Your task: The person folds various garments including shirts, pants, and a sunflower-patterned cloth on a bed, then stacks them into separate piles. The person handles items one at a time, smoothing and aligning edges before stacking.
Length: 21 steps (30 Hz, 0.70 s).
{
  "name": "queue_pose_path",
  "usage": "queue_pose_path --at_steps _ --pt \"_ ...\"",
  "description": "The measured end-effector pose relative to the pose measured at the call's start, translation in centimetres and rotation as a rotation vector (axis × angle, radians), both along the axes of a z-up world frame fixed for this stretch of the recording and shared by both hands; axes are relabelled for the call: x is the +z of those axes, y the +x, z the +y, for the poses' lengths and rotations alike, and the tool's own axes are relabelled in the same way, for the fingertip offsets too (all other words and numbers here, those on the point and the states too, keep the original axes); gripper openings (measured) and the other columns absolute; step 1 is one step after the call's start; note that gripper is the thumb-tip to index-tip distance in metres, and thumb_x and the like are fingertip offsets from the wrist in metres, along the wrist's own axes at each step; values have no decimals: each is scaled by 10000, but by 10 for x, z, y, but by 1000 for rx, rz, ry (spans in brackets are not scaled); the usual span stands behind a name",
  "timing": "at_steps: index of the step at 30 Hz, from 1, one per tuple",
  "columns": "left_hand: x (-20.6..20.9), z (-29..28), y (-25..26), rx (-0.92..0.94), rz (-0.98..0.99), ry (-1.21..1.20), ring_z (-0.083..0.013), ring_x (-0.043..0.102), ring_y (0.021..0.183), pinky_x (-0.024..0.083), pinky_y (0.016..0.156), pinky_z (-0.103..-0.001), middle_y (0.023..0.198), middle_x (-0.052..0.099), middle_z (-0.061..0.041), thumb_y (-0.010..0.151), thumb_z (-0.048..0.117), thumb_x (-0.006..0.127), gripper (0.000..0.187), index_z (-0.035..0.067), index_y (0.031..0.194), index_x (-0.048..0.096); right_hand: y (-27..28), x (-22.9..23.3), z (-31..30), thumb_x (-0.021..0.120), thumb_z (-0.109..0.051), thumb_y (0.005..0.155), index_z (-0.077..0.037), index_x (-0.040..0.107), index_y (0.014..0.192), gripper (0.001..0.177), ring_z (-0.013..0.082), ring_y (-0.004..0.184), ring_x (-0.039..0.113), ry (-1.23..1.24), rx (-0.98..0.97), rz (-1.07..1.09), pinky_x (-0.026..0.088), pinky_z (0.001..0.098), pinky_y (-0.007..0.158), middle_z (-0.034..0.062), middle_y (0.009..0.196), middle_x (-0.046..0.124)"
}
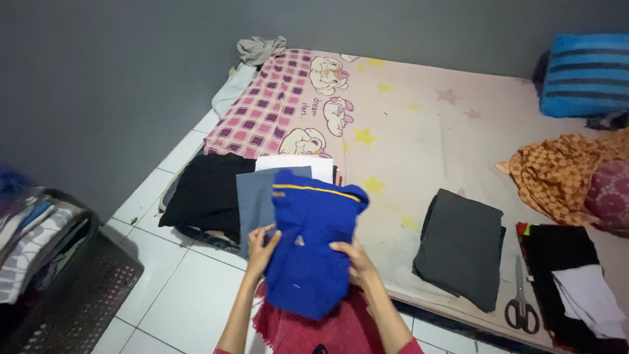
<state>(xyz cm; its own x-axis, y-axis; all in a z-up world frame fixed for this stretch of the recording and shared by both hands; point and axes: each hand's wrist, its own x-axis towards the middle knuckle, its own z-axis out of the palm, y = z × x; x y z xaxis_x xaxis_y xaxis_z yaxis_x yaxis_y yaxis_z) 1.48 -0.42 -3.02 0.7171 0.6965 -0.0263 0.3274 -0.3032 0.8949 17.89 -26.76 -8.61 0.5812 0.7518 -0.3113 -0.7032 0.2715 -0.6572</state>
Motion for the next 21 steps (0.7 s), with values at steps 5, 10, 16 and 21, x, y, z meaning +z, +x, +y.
queue_pose_path --at_steps 5,10,16,21 --pt "-40 -84 46 -375 -373 -372 -457 286 1489 197 1216 -569 1560 381 -243 1006 490 575 682 117 1550 404 88 -194 -124 646 -145 739 -90 647 1315 579 526 1000 676 108 -112 26 401 687 1011 279 1260 664" --pt "-48 -175 83 -367 -593 -1827 -125 531 1274 368 1152 -280 1424 558 -93 1005 358 594 519 50 1419 531 29 -50 -233 679 -125 729 -63 672 1222 497 352 1039 661 -176 -499 -86 465 489 987 176 1200 691" --pt "52 -239 135 -470 -308 -1238 -170 615 1061 507 908 -336 1200 649 -76 952 433 718 463 116 1276 623 54 108 -297 737 -211 797 -130 422 1500 775 479 1177 486 -478 -569 -382 327 659 1050 302 1377 484" --pt "-14 -256 195 -525 92 -596 -328 603 1140 528 923 -468 1235 636 -189 931 664 616 681 131 1348 543 67 96 -293 835 -505 801 3 430 1469 932 551 1371 436 -982 -497 -506 308 630 1166 397 1437 478"
